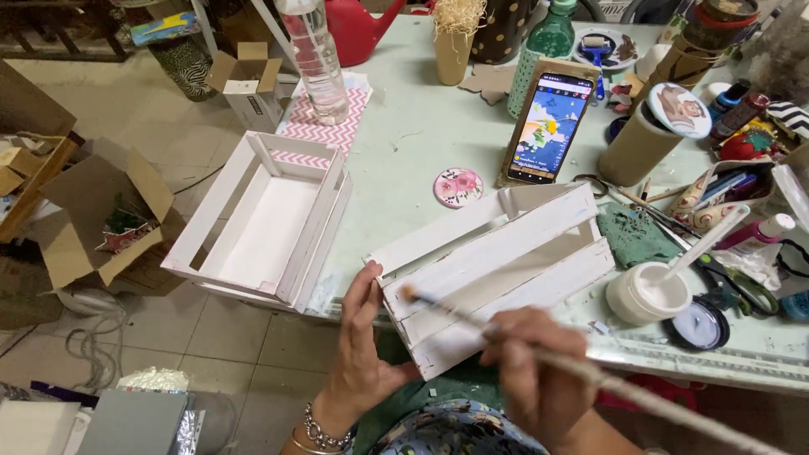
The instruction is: Painting a small wooden crate with white paint using a paintbrush on a workshop table.
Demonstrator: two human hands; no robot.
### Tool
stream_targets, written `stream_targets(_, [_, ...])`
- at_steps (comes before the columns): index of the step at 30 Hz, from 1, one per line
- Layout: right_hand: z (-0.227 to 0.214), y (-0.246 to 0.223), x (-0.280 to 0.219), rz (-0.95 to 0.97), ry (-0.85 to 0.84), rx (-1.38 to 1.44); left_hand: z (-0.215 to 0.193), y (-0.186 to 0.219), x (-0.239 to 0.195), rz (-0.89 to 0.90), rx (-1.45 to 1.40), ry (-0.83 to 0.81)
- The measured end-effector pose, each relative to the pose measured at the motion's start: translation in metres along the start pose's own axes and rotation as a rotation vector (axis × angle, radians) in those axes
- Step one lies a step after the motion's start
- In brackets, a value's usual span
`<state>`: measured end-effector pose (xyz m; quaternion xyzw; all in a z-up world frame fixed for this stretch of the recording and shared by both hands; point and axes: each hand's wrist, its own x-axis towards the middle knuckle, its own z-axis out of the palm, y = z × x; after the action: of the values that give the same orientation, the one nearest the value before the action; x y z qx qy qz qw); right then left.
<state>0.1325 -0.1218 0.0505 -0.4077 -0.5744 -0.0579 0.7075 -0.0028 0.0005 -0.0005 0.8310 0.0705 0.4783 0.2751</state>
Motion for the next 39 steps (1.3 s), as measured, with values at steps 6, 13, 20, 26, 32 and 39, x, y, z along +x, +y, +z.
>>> stream_targets(6, [-0.053, 0.023, 0.035, 0.053, 0.221, -0.4, -0.001, -0.001, -0.001, -0.005, 0.002, -0.034])
stream_targets(13, [-0.09, 0.036, 0.05, 0.094, 0.331, -0.556, 0.003, -0.002, 0.002, -0.011, 0.007, 0.01])
stream_targets(20, [-0.048, 0.002, 0.022, 0.071, 0.051, -0.236, 0.005, -0.002, 0.004, 0.028, 0.099, 0.044])
stream_targets(26, [-0.096, 0.036, 0.032, 0.007, 0.17, -0.51, 0.005, -0.007, 0.002, 0.034, 0.107, 0.039])
stream_targets(32, [-0.105, 0.042, 0.042, -0.016, 0.248, -0.531, 0.008, -0.012, 0.001, 0.033, 0.096, 0.069])
stream_targets(39, [-0.089, 0.044, 0.044, 0.034, 0.071, -0.323, 0.014, -0.084, -0.009, 0.034, 0.105, 0.068])
